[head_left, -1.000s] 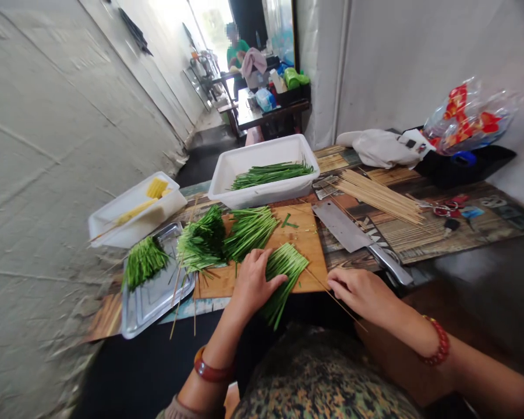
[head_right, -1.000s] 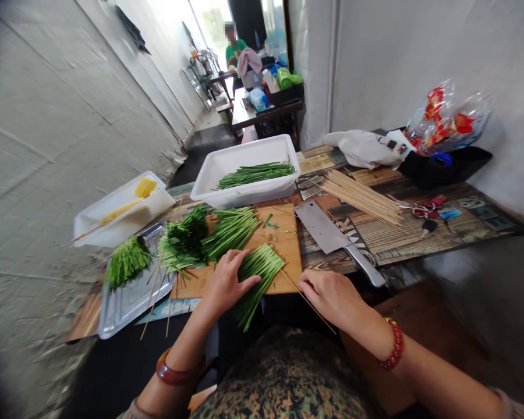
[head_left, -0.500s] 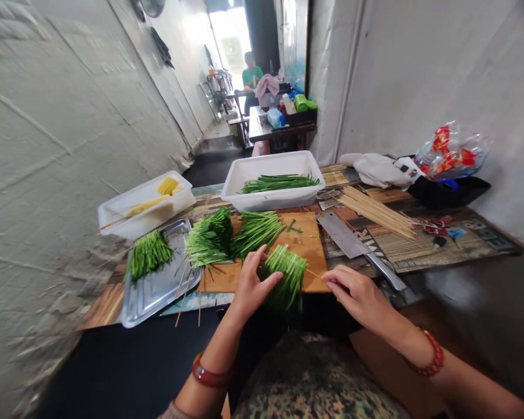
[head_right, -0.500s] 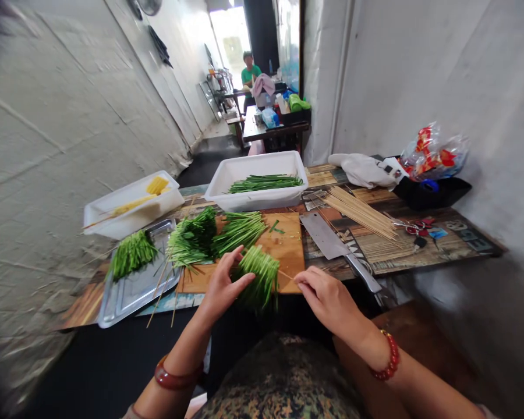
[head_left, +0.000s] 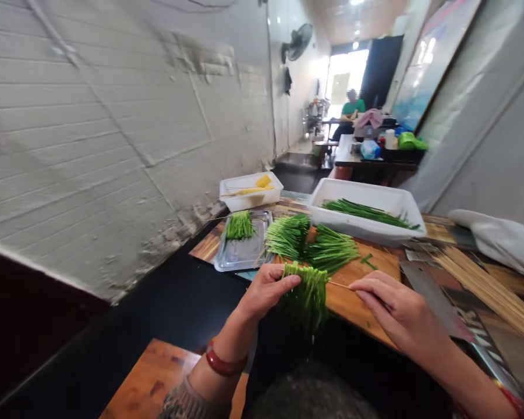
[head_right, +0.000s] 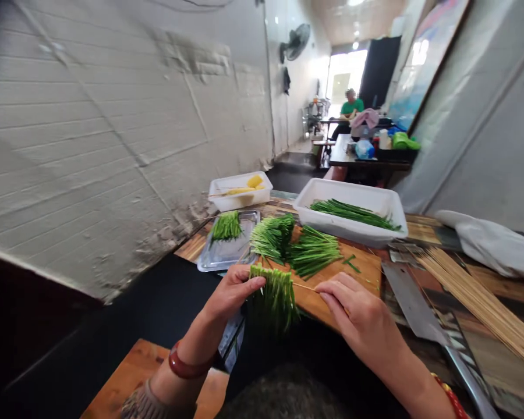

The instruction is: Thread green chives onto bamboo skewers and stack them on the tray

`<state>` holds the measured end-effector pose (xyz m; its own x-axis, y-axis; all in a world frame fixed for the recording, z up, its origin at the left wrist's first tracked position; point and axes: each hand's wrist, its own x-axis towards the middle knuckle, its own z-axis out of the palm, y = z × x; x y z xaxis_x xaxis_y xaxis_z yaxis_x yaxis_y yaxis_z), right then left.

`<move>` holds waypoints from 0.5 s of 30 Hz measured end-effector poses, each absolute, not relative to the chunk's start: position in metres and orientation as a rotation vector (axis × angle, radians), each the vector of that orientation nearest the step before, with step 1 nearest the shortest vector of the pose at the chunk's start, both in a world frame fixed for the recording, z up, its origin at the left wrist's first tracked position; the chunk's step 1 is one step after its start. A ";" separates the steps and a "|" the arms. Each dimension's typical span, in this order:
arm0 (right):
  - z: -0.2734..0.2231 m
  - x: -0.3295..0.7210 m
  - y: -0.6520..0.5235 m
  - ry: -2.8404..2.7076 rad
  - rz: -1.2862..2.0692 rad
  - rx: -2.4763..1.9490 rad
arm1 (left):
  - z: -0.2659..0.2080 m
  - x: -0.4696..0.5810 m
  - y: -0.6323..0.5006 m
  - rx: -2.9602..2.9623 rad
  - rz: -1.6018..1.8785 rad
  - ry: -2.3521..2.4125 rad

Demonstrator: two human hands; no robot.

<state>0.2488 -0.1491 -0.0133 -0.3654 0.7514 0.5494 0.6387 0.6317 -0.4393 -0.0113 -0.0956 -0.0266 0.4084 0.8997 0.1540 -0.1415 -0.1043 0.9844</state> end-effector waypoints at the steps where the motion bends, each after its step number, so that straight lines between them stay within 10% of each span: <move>1: -0.013 0.243 -0.144 -2.131 0.181 -1.048 | -0.027 -0.017 -0.098 1.371 1.061 0.754; 15: 0.023 0.180 -0.100 -2.317 0.134 -0.787 | -0.043 -0.146 -0.068 1.437 1.025 0.586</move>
